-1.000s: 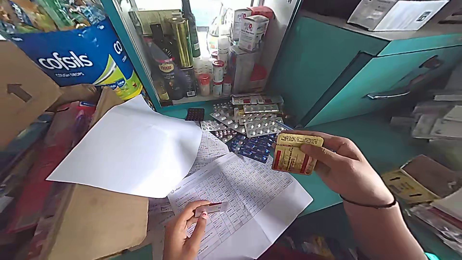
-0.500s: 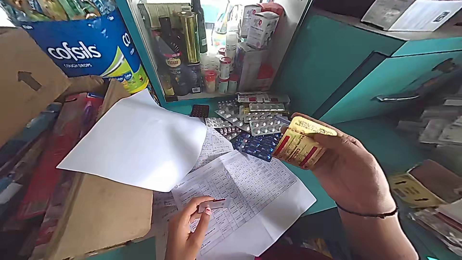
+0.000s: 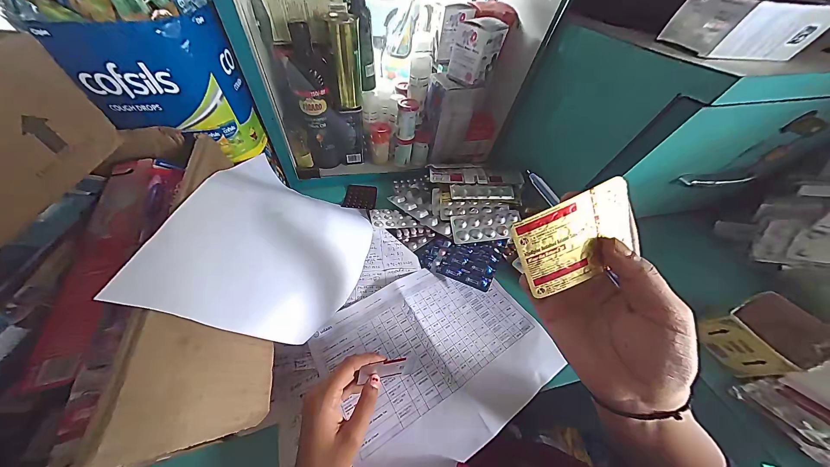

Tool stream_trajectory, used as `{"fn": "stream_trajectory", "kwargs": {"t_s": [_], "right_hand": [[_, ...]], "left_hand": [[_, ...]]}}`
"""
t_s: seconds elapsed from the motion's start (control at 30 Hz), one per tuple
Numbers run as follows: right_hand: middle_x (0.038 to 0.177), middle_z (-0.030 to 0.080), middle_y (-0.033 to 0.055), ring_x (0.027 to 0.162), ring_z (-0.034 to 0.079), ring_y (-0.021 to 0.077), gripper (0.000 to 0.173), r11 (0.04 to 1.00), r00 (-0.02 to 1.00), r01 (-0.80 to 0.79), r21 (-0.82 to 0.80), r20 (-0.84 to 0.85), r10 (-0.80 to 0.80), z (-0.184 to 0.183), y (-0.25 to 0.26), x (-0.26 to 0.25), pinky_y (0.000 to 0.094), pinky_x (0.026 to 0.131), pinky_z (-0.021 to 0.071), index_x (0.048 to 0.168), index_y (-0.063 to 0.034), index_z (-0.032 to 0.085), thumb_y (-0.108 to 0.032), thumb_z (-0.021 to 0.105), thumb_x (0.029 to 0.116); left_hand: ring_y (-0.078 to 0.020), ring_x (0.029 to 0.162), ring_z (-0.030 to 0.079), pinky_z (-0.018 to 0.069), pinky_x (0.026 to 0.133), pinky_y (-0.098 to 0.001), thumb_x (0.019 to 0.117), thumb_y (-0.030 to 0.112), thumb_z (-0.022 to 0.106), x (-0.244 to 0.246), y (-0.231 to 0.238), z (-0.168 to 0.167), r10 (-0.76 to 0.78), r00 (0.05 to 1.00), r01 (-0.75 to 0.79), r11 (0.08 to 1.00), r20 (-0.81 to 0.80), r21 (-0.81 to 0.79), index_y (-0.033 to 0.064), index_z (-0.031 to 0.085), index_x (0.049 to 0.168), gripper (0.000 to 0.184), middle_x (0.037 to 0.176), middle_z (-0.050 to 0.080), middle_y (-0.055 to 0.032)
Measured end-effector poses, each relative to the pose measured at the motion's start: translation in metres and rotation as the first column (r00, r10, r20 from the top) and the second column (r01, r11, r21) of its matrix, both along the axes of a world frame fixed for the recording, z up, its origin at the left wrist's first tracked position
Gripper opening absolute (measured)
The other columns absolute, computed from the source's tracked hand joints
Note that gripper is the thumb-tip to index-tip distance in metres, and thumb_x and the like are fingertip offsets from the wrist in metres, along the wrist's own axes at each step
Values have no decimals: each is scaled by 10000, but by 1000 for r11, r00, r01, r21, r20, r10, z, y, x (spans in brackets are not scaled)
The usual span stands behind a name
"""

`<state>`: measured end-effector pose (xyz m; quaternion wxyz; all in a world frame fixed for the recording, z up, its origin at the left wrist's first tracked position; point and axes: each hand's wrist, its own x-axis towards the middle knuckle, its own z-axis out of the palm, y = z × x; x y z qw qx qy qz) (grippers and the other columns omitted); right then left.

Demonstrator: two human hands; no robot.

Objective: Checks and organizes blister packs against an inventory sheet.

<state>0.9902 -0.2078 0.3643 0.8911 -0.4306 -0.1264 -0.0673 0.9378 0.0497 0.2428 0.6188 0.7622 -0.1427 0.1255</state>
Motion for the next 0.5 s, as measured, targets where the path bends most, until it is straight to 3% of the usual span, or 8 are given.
{"fn": "stream_trajectory", "kwargs": {"t_s": [0.5], "right_hand": [[1272, 682, 5, 1159, 676, 148, 371, 998, 998, 56, -32, 22, -56, 0, 2, -3, 344, 986, 576, 1418, -253, 537, -227, 468, 1055]], "left_hand": [[28, 865, 686, 582, 773, -150, 961, 95, 564, 0, 1, -2, -11, 1000, 11, 1000, 18, -3, -9, 689, 1127, 233, 997, 737, -7]]}}
